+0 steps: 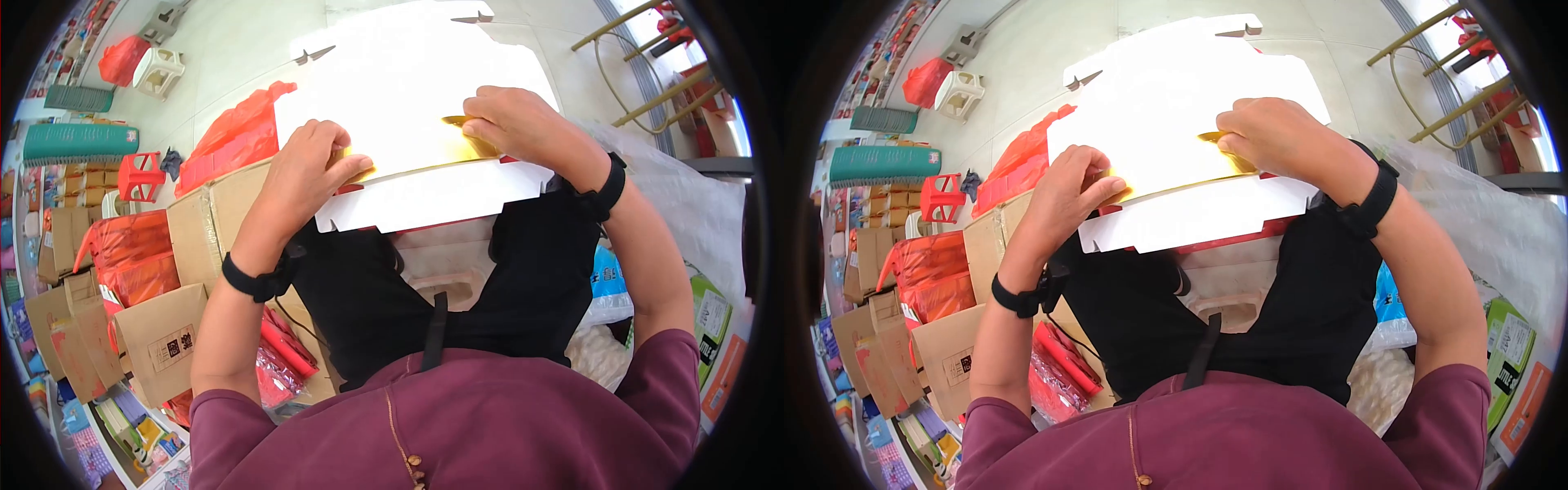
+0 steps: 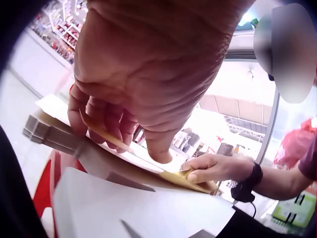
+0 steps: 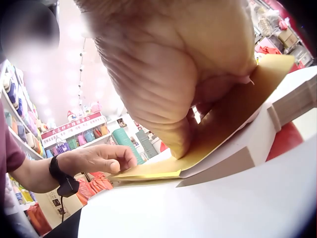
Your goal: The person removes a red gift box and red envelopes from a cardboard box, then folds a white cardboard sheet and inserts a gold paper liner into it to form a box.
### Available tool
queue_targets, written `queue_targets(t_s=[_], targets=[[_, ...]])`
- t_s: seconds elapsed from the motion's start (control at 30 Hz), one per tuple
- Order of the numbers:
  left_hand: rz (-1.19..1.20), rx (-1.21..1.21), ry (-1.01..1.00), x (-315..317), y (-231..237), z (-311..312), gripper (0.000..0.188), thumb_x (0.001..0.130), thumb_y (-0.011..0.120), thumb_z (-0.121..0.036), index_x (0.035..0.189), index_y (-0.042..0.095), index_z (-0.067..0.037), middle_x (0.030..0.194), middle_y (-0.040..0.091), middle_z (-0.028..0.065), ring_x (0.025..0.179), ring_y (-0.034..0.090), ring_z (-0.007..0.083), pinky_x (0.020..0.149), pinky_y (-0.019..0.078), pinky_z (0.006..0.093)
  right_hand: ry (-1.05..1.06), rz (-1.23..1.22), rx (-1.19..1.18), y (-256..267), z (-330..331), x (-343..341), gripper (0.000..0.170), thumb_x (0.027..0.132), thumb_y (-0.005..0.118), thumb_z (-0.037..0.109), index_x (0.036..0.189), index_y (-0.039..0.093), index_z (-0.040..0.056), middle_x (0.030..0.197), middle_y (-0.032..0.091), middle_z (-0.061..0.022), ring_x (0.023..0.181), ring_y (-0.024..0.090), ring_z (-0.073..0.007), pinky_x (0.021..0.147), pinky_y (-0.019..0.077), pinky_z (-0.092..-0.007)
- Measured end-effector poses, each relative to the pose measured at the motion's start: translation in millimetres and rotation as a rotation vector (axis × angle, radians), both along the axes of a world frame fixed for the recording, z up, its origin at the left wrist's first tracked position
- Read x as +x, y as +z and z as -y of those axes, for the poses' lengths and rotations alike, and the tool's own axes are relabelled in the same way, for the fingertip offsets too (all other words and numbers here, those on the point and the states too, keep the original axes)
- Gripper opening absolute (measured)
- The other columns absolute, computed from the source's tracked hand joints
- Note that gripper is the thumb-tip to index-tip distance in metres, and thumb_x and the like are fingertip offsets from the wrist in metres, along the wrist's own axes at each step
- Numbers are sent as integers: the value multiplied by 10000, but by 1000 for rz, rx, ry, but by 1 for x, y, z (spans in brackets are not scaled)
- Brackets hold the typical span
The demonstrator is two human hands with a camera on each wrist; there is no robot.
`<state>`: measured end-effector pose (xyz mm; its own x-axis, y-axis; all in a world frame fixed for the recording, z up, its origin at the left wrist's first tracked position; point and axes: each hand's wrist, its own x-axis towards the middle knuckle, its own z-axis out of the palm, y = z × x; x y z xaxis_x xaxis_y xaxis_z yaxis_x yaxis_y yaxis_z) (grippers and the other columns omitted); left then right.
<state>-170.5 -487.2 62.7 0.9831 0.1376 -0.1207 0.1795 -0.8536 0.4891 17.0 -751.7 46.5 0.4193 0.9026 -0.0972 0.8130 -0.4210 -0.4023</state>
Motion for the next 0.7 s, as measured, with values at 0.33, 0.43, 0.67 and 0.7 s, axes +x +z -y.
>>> queue_targets(t_s=[0.33, 0.43, 0.67, 0.7], targets=[[-144, 30, 38, 24, -3, 5, 315, 984, 751, -288, 895, 604, -24, 882, 616, 104, 772, 586, 239, 717, 486, 391, 11, 14, 43, -4, 1, 0, 246, 1033, 608, 226, 961, 711, 15, 859, 675, -153, 800, 670, -290, 757, 533, -421], [-88, 116, -15, 21, -9, 5, 298, 981, 751, -276, 893, 598, -35, 879, 625, 120, 774, 600, 267, 717, 494, 392, 0, -7, 35, 0, 1, 0, 238, 1031, 611, 222, 970, 712, 15, 862, 673, -151, 803, 671, -290, 760, 533, -420], [238, 315, -211, 12, -13, 15, 305, 922, 756, -103, 1216, 678, -129, 1086, 635, 94, 1009, 625, 290, 880, 521, 419, -5, 1, 28, -1, -1, -1, 230, 1031, 629, 218, 975, 724, 16, 858, 679, -146, 808, 677, -289, 756, 534, -415], [235, 317, -292, 11, -12, 15, 391, 905, 751, -75, 1278, 676, -164, 1134, 631, 83, 1053, 617, 287, 910, 518, 416, 1, 4, 28, -1, -1, -1, 231, 1032, 631, 219, 974, 726, 17, 857, 681, -145, 808, 678, -287, 754, 534, -414]])
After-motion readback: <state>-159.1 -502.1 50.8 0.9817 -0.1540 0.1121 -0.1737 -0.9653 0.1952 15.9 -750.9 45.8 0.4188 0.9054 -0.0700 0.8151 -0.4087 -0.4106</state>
